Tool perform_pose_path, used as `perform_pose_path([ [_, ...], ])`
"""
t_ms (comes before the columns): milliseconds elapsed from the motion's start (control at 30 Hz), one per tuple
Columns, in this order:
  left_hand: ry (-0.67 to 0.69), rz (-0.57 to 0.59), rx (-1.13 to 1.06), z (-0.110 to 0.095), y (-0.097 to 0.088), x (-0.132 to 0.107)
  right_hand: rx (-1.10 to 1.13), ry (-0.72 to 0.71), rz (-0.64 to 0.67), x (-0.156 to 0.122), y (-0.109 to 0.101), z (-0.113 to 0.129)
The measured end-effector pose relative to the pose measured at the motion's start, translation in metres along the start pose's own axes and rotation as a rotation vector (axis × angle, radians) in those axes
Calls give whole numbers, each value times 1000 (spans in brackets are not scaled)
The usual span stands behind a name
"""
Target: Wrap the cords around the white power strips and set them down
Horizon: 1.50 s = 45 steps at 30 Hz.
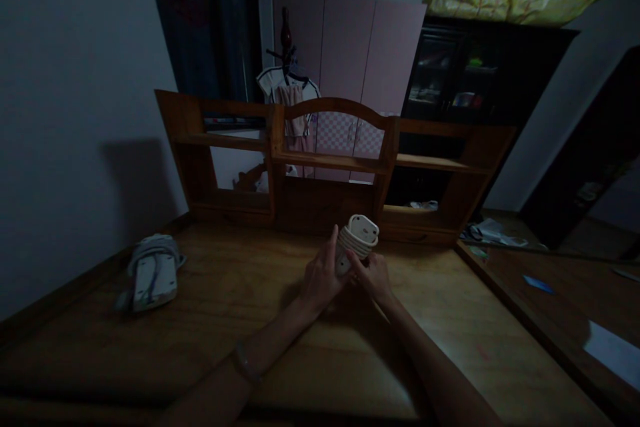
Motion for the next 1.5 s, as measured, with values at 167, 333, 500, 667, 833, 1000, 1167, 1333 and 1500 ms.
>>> perform_pose_path([
  [167, -6, 72, 96, -2, -2, 0, -3, -7, -28, 0, 1, -1],
  [333, -57, 58, 1, -4, -2, 0, -54, -13, -33, 1, 4, -5],
  [500, -170, 10, -174, -3, 1, 1, -170, -35, 26, 1, 5, -6],
  [667, -153, 5, -235, 0, 0, 2, -290, -83, 31, -3, 3, -6],
  [833, -143, 1, -234, 2, -1, 3, -257, -108, 44, -2, 4, -6],
  [1000, -164, 8, -227, 3, 1, 3, -227, -89, 66, 0, 6, -6],
  [1167, -171, 11, -219, 3, 1, 3, -207, -90, 66, -1, 5, -6],
  [1333, -157, 8, -190, 4, 1, 2, -169, -82, 86, 0, 7, -9],
  [1500, -116, 6, -164, 2, -2, 2, -178, -95, 53, -1, 5, -8],
])
Point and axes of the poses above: each hand's wrist, its own x-axis towards the middle knuckle, its own y-axis out of the palm, z = x × y, the point moved 2 cm from there along x, towards the middle knuckle, and after that the axes turned 1 degree about -z, right-handed, at the moved point
